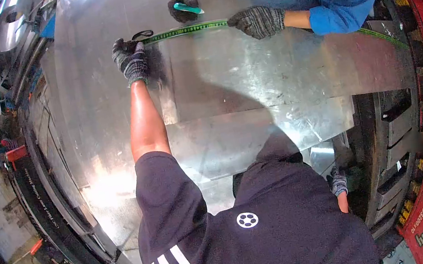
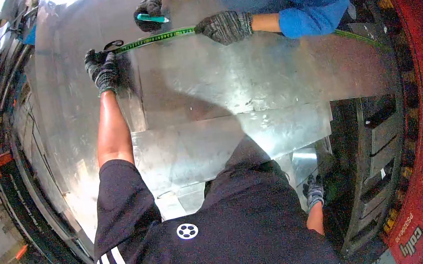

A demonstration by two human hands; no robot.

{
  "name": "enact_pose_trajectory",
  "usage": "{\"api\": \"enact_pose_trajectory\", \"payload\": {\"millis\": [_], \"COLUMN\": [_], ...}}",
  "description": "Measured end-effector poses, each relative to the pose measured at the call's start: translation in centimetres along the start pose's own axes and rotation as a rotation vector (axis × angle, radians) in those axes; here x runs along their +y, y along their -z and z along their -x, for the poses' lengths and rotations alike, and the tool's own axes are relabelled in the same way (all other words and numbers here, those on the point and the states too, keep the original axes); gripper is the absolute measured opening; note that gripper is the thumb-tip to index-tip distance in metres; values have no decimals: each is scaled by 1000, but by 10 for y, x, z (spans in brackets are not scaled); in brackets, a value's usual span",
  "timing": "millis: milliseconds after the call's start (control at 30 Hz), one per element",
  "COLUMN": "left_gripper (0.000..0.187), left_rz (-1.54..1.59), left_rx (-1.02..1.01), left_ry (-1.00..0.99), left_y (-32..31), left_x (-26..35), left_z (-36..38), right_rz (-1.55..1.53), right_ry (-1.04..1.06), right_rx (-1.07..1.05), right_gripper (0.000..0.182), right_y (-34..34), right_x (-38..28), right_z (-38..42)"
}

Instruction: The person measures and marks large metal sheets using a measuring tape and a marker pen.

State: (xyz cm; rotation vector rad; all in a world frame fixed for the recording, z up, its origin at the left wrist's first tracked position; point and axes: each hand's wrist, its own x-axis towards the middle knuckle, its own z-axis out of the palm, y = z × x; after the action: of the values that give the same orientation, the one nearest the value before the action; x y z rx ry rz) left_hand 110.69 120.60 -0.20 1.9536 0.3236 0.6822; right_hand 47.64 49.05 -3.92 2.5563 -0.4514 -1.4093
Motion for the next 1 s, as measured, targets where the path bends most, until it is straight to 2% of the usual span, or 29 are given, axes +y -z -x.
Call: {"api": "enact_pose_trajectory", "payload": {"millis": [100,133,167,233,267,300,367,400,567,700,767,833,867,900,933,967,1000], "left_gripper": [59,59,59,60,59,59,60,61,60,57,57,58,59,60,60,62,63], "left_rz": [7,153,153,45,11,13,-142,-70,-45,68,11,-46,-31,-15,-14,-47,-79], "left_rx": [13,19,15,-8,-5,-10,-9,-26,-56,-42,-40,-37,-41,-47,-48,-44,-41], "left_ry": [-49,31,35,-2,-3,-2,-46,-10,5,64,67,71,68,66,65,65,65], "left_y": [-1,-2,-2,0,2,1,3,4,4,1,2,3,4,4,4,4,3], "left_x": [-7,11,7,-3,8,9,11,15,17,32,36,41,45,49,49,45,41], "left_z": [-3,4,3,-2,2,1,-1,1,1,7,7,7,9,11,10,9,8], "right_rz": [-111,-130,-129,-916,-611,-614,-822,-825,-168,-325,-159,-156,-150,-151,-859,-1567,-1568], "right_ry": [186,-82,-85,-4,88,83,768,764,-29,-21,9,18,28,27,94,160,159], "right_rx": [315,-170,-174,-96,-218,-219,287,286,-170,-176,-146,-139,-133,-133,-46,58,60], "right_gripper": [62,64,64,71,75,75,76,76,75,72,69,68,67,67,66,65,65], "right_y": [-46,12,0,-67,-42,-38,-30,-28,38,11,4,6,-10,-74,-125,-147,-130], "right_x": [21,-10,-4,23,20,22,23,22,-33,-27,-27,-29,-22,23,46,15,47], "right_z": [-27,-11,-17,-47,-41,-34,-21,-16,4,-8,-10,-7,-13,-7,-32,-71,-31]}}
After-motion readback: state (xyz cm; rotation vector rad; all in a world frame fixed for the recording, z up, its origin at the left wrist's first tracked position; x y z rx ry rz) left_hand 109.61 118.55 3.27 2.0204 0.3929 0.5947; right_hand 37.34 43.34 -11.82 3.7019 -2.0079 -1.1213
